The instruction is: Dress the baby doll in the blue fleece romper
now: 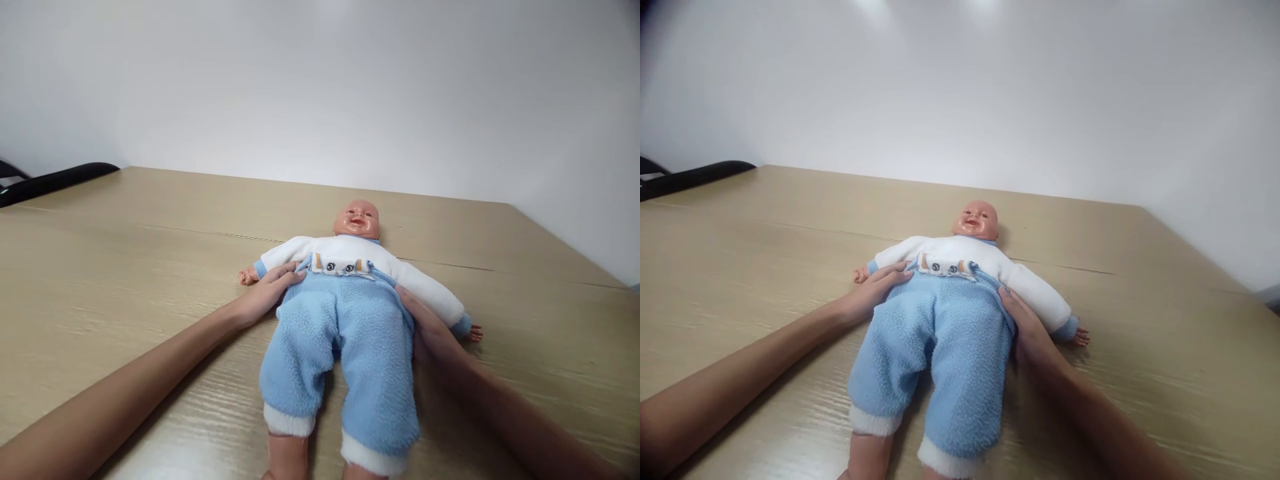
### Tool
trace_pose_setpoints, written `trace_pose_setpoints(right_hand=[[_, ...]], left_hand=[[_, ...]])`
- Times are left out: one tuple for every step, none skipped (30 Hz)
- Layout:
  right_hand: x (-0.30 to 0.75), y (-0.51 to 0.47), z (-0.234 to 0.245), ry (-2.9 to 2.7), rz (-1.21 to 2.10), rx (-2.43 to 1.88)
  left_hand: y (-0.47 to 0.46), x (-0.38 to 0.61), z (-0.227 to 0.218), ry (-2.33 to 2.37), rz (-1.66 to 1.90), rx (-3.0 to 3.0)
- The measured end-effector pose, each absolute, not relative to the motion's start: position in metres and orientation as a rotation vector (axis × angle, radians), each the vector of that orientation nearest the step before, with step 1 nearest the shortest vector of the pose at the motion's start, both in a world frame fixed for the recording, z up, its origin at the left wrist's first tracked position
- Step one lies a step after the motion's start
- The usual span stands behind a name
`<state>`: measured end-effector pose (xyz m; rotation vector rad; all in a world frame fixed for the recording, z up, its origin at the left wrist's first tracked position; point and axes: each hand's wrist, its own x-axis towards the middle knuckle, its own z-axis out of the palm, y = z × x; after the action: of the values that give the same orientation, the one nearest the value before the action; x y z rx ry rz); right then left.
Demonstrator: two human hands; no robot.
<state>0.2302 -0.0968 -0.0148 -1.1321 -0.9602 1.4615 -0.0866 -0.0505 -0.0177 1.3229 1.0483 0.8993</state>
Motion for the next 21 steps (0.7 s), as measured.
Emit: trace_pose_setpoints(right_hand=[[0.226,-0.097,-0.016,-0.867,1.499,-1.111],[0.222,-0.096,-0.018,-0.806,1.524,-1.101],[0.22,-0.095,-0.02,-0.776,1.536,-1.097],[0.219,-0.093,-0.022,-0.774,1.531,-1.092],[0.219,-0.092,-0.023,-0.789,1.519,-1.088],[0.221,-0.09,-0.024,-0.812,1.501,-1.089],[0.224,-0.089,-0.025,-0.851,1.482,-1.093],[0.228,-0.087,-0.025,-0.912,1.466,-1.099],[0.234,-0.086,-0.024,-1.0,1.459,-1.105],[0.241,-0.085,-0.023,-1.118,1.456,-1.11],[0.249,-0.085,-0.021,-1.254,1.448,-1.119],[0.257,-0.085,-0.018,-1.393,1.429,-1.132],[0.266,-0.084,-0.017,-1.522,1.399,-1.146],[0.274,-0.084,-0.015,-1.636,1.357,-1.159],[0.281,-0.085,-0.015,-1.74,1.309,-1.163],[0.288,-0.085,-0.015,-1.839,1.259,-1.158],[0.292,-0.086,-0.015,-1.931,1.211,-1.144],[0.295,-0.087,-0.016,-2.013,1.168,-1.125],[0.296,-0.088,-0.017,-2.065,1.137,-1.106],[0.295,-0.09,-0.018,-2.073,1.13,-1.095],[0.291,-0.092,-0.018,-2.027,1.15,-1.099]], left_hand=[[-0.05,-0.085,-0.02,1.028,0.928,1.257],[-0.05,-0.083,-0.022,1.011,0.95,1.204],[-0.049,-0.081,-0.023,0.995,0.963,1.168],[-0.049,-0.078,-0.024,0.977,0.967,1.146],[-0.049,-0.077,-0.023,0.958,0.961,1.141],[-0.05,-0.076,-0.022,0.944,0.948,1.153],[-0.05,-0.076,-0.02,0.942,0.931,1.188],[-0.05,-0.077,-0.018,0.957,0.913,1.248],[-0.05,-0.08,-0.015,0.987,0.895,1.332],[-0.049,-0.084,-0.013,1.023,0.87,1.434],[-0.048,-0.089,-0.01,1.047,0.835,1.545],[-0.046,-0.095,-0.008,1.048,0.792,1.65],[-0.044,-0.101,-0.006,1.024,0.745,1.739],[-0.041,-0.107,-0.005,0.982,0.695,1.807],[-0.039,-0.112,-0.003,0.932,0.648,1.855],[-0.036,-0.117,-0.002,0.882,0.608,1.886],[-0.035,-0.121,-0.002,0.839,0.574,1.902],[-0.034,-0.123,-0.001,0.805,0.543,1.904],[-0.034,-0.124,-0.001,0.781,0.522,1.891],[-0.034,-0.124,-0.001,0.773,0.52,1.862],[-0.035,-0.122,-0.002,0.786,0.536,1.821]])
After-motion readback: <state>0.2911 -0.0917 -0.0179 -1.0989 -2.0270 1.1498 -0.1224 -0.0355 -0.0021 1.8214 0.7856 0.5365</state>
